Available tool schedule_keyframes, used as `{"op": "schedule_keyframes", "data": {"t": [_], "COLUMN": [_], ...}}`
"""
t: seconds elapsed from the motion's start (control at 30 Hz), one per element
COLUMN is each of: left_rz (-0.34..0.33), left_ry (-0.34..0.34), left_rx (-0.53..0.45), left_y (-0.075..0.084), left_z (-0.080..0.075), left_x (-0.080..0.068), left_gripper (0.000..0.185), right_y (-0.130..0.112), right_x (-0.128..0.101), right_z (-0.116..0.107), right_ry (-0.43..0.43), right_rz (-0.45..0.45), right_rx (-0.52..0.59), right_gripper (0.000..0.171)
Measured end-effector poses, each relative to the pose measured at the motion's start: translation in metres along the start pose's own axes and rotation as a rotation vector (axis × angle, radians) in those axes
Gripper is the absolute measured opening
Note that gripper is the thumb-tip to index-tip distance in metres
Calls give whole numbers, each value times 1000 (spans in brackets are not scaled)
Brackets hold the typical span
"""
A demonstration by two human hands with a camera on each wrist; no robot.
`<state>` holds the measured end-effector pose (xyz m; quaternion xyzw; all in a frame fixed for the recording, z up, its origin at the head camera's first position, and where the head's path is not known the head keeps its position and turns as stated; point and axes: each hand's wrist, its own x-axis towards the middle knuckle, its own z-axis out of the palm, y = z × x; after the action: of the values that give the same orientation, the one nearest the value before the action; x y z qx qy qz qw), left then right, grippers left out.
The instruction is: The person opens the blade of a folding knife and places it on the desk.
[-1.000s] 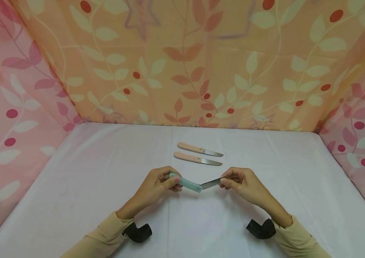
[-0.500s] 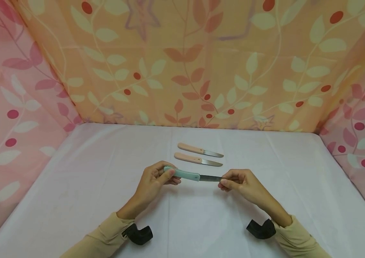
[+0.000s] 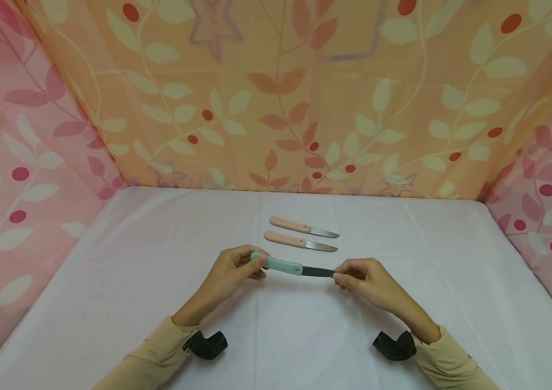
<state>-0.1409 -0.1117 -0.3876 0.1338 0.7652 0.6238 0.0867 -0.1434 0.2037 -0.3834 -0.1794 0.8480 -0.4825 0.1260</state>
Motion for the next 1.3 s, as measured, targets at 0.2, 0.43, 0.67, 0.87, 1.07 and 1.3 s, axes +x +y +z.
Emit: {"op": "schedule_keyframes", "data": {"t": [0.2,0.43,0.67,0.87,1.07,1.3], "left_rz": [-36,-64,-79,-109,-132,-133], "left_ry": [47,46,28,-9,-19,11], "left_rx": [144,209,315,383,422,461], "left_y": [-6,-9,-16,-23,-24,-21], "left_z": [-7,-8,-6,-6,-10,-6], "left_x": [10,26,39,48,54,50], "left_gripper": [26,25,24,24,25,26], "right_y": [8,14,25,30,30,26], "right_x": [2,4,10,13,16,15], "right_z": [0,3,7,9,11,13], "right_ry": [-3,76,160,189,214,220], "right_rz": [-12,25,57,107,106,88], "right_rx": [-32,-76,-134,-175,-213,-248], "right_gripper": [21,20,19,19,17,14]}}
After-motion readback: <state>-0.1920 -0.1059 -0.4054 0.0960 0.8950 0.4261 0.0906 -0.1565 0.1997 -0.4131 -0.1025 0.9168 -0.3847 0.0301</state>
